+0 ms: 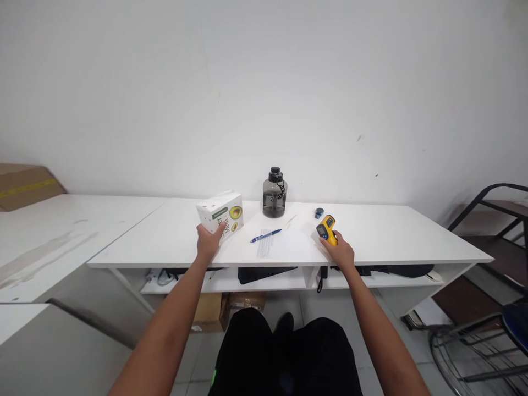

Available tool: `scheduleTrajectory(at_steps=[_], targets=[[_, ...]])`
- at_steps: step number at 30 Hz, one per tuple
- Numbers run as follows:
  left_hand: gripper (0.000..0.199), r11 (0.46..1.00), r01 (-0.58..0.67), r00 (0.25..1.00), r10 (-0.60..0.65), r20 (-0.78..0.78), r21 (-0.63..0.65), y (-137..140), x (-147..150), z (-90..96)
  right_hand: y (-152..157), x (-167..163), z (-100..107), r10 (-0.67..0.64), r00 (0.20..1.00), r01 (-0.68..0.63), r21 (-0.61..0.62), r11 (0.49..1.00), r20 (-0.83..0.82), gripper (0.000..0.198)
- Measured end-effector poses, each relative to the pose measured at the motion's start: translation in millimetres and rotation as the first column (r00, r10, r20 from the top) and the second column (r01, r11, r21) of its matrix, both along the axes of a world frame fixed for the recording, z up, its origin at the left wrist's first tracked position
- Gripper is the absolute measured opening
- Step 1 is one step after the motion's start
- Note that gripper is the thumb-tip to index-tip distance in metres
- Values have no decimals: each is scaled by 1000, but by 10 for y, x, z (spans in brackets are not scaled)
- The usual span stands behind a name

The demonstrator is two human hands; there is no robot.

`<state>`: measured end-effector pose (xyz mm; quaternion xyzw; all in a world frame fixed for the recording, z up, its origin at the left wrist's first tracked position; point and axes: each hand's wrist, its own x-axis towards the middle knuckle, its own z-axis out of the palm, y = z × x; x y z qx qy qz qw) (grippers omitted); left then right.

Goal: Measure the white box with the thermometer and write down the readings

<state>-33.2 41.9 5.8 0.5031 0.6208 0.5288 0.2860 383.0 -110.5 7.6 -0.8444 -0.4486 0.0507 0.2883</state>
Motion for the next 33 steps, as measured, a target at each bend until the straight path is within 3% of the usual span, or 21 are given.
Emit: scheduleTrajectory(at_steps=[5, 15, 25, 30, 33], targets=[[71, 1000, -1, 1000, 0, 31, 24, -11, 5, -2, -38, 59, -58, -88, 990, 100, 109, 989, -110, 74], [71, 1000, -8, 999, 7, 34, 23, -20, 19, 19, -43, 106, -141, -97, 982, 130, 212, 969, -159, 79], [67, 998, 11, 997, -16, 71, 63, 11, 9, -6, -36, 185, -139, -6, 981, 56, 254, 966, -195, 82], [64, 997, 22, 994, -29, 101, 69, -38, 20, 0, -46, 159, -158, -29, 964, 122, 342, 932, -265, 83], [62, 997, 27, 991, -36, 128, 70, -78, 3, 69, -199, -34, -115, 117, 907, 77, 433, 898, -404, 72]])
